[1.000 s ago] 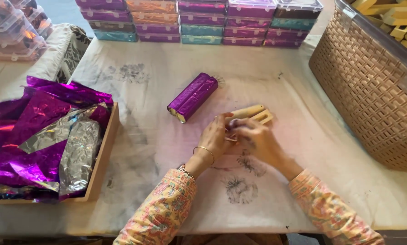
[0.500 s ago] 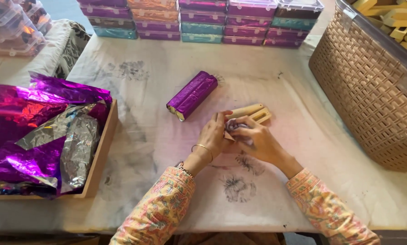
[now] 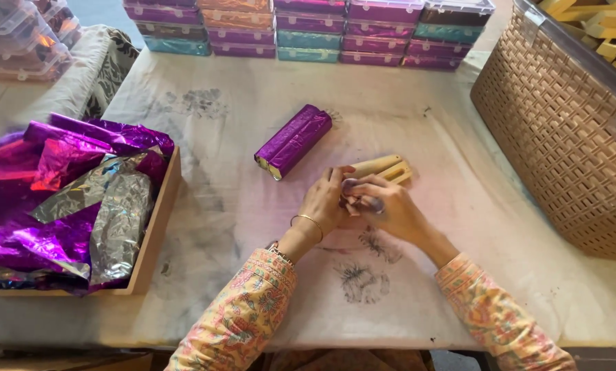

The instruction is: The person wraps a cylindrical candle in purple metallic foil, folding the foil around it and pressing the ends closed, then sets the wrapped candle aside. They take a wooden candle holder from a basket and wipe it with a cloth, then pick up another candle to wrap.

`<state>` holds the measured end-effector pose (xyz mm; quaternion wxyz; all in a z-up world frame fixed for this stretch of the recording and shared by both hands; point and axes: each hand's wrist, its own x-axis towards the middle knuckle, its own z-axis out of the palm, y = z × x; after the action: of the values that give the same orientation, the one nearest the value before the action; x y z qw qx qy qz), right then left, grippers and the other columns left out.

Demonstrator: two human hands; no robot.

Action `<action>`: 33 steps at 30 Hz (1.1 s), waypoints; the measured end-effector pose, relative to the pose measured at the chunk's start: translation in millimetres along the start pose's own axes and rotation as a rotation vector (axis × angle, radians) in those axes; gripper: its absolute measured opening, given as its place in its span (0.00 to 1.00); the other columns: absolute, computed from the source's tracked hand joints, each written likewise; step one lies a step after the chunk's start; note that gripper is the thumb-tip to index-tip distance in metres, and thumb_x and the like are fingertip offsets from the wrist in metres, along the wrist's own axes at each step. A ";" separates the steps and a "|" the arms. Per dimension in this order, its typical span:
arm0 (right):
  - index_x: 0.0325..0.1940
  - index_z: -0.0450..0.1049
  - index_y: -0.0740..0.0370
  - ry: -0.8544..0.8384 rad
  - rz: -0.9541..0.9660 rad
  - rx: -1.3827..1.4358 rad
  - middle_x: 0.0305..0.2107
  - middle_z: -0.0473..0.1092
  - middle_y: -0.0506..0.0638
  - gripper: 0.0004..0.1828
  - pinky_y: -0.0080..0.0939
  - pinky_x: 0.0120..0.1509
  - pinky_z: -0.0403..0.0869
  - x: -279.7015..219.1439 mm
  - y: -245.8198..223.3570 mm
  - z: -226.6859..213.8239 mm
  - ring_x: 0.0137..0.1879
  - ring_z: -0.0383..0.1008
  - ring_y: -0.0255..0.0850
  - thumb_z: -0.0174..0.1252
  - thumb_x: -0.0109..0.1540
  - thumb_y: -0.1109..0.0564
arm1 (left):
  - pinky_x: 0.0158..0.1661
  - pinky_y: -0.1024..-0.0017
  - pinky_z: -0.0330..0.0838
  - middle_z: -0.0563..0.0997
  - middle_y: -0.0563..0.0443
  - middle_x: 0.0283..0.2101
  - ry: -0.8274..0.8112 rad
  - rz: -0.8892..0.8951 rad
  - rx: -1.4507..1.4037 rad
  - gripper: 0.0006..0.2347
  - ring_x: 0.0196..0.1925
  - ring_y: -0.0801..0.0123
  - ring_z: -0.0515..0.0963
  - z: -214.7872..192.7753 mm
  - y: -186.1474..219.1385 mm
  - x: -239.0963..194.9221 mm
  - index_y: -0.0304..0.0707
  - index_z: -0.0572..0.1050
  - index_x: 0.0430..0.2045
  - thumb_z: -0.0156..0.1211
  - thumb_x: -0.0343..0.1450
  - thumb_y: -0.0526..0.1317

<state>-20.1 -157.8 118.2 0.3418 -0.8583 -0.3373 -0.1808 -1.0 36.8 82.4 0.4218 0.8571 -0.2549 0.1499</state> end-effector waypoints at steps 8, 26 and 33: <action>0.50 0.80 0.60 0.049 0.133 -0.302 0.44 0.78 0.54 0.15 0.48 0.56 0.77 -15.8 46.9 -29.2 0.52 0.79 0.49 0.63 0.59 0.62 | 0.49 0.60 0.74 0.76 0.43 0.50 -0.056 -0.074 0.013 0.32 0.47 0.51 0.80 -1.7 5.9 -0.4 0.41 0.67 0.56 0.76 0.56 0.35; 0.50 0.79 0.62 -0.031 -0.039 -0.327 0.45 0.77 0.58 0.20 0.50 0.55 0.77 -11.6 2.2 2.2 0.50 0.79 0.54 0.68 0.54 0.59 | 0.48 0.60 0.75 0.75 0.43 0.52 0.001 -0.008 0.044 0.34 0.49 0.52 0.80 6.4 -7.6 -2.0 0.42 0.65 0.59 0.77 0.57 0.35; 0.50 0.82 0.54 -0.027 -0.072 -0.200 0.50 0.78 0.51 0.19 0.46 0.59 0.78 -14.5 49.5 -16.0 0.53 0.79 0.48 0.65 0.55 0.63 | 0.48 0.59 0.74 0.75 0.43 0.52 -0.034 -0.045 0.017 0.34 0.49 0.50 0.80 -3.4 5.1 -1.6 0.42 0.64 0.59 0.76 0.58 0.35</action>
<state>3.2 -202.5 98.5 0.2431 -0.8777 -0.3530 -0.2141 -5.4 37.4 87.0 0.4134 0.8686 -0.2412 0.1279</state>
